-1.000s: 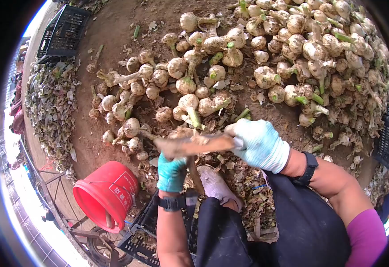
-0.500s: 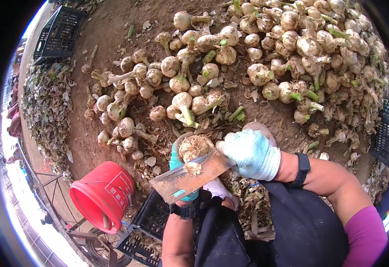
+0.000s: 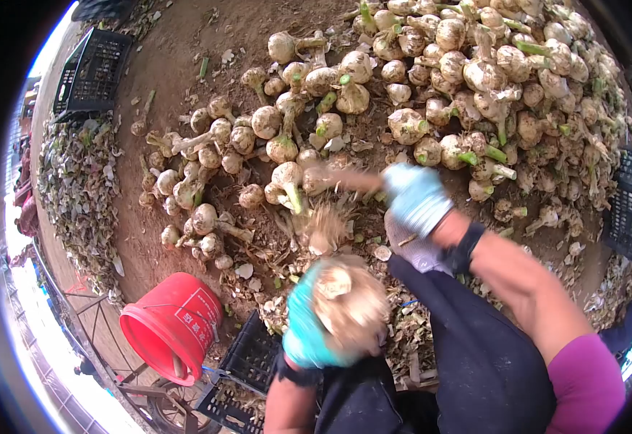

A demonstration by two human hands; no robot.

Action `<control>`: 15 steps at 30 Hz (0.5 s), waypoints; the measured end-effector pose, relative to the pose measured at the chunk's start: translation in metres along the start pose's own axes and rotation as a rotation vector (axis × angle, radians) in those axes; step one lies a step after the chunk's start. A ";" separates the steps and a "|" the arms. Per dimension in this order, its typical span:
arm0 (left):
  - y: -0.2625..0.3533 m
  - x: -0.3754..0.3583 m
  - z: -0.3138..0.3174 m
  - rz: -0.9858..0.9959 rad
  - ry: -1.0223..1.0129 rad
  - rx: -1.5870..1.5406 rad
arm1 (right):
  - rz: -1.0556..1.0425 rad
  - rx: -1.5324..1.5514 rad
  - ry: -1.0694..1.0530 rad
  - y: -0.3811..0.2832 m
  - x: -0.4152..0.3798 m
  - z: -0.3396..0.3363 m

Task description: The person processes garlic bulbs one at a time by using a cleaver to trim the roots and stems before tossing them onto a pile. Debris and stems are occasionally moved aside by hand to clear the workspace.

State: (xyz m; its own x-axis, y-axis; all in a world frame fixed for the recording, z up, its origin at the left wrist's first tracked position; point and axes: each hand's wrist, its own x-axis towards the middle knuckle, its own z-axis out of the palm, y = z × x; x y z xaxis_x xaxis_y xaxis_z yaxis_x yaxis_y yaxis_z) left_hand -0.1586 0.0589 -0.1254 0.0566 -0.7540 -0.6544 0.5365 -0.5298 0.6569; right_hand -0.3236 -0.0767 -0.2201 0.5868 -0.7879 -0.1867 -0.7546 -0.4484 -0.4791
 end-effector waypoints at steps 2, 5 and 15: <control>0.022 -0.001 0.035 -0.066 0.191 0.046 | 0.052 0.181 0.289 0.019 -0.005 -0.005; 0.001 0.022 0.015 0.303 0.051 0.047 | 0.203 0.672 0.247 -0.012 -0.016 -0.042; -0.016 0.025 0.002 0.458 0.145 0.287 | -0.218 0.575 0.039 -0.045 -0.031 -0.051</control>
State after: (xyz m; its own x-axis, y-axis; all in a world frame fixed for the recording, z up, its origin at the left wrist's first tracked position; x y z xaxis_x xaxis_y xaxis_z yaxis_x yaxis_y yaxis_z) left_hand -0.1676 0.0473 -0.1517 0.3559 -0.8817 -0.3096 0.1799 -0.2605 0.9486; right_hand -0.3226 -0.0538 -0.1491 0.6905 -0.7233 -0.0061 -0.3326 -0.3100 -0.8907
